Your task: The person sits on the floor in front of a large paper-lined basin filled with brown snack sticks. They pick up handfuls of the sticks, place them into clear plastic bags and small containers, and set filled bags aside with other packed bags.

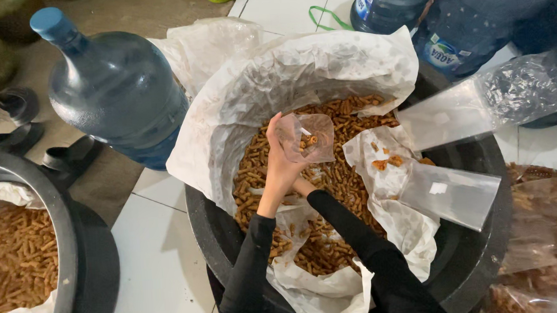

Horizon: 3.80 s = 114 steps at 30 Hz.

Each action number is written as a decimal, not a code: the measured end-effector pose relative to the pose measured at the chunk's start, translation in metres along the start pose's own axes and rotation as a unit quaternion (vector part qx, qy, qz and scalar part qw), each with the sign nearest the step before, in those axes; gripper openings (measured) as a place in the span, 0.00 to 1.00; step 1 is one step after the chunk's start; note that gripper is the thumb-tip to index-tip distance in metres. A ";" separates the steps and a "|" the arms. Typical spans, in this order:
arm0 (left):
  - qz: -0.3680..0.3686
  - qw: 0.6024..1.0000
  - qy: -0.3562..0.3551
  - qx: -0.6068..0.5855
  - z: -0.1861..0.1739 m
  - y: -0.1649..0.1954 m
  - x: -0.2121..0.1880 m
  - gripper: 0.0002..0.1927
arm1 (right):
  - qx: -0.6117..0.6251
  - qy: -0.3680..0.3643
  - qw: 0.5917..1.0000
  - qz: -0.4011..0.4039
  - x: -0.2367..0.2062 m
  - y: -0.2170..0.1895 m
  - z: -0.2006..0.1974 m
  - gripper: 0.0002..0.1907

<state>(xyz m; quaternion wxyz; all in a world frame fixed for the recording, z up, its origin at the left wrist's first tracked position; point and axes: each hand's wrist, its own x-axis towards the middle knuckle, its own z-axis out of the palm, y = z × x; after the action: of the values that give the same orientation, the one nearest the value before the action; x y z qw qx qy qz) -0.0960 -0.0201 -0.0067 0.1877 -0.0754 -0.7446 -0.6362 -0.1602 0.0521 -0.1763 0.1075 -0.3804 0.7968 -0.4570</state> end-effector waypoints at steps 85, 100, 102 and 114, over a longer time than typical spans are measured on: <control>-0.068 0.968 -0.123 -0.206 0.058 0.040 -0.082 0.52 | 0.246 0.124 0.955 0.108 -0.131 -0.304 -0.259 0.08; -0.043 0.988 -0.070 -0.131 0.061 0.040 -0.088 0.51 | -0.060 0.061 0.981 0.176 -0.131 -0.287 -0.259 0.09; -0.036 0.987 -0.082 -0.132 0.061 0.041 -0.090 0.51 | -0.090 0.039 0.979 0.176 -0.130 -0.281 -0.256 0.10; -0.076 0.948 -0.152 -0.269 0.060 0.038 -0.089 0.45 | -0.104 -0.054 0.979 0.167 -0.130 -0.247 -0.246 0.22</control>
<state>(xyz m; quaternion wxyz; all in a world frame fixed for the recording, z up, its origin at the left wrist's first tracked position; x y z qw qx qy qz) -0.0124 0.0568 -0.0128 -0.0044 -0.1619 -0.5690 -0.8062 -0.0730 0.2303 0.1385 0.1845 -0.2750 0.8856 -0.3258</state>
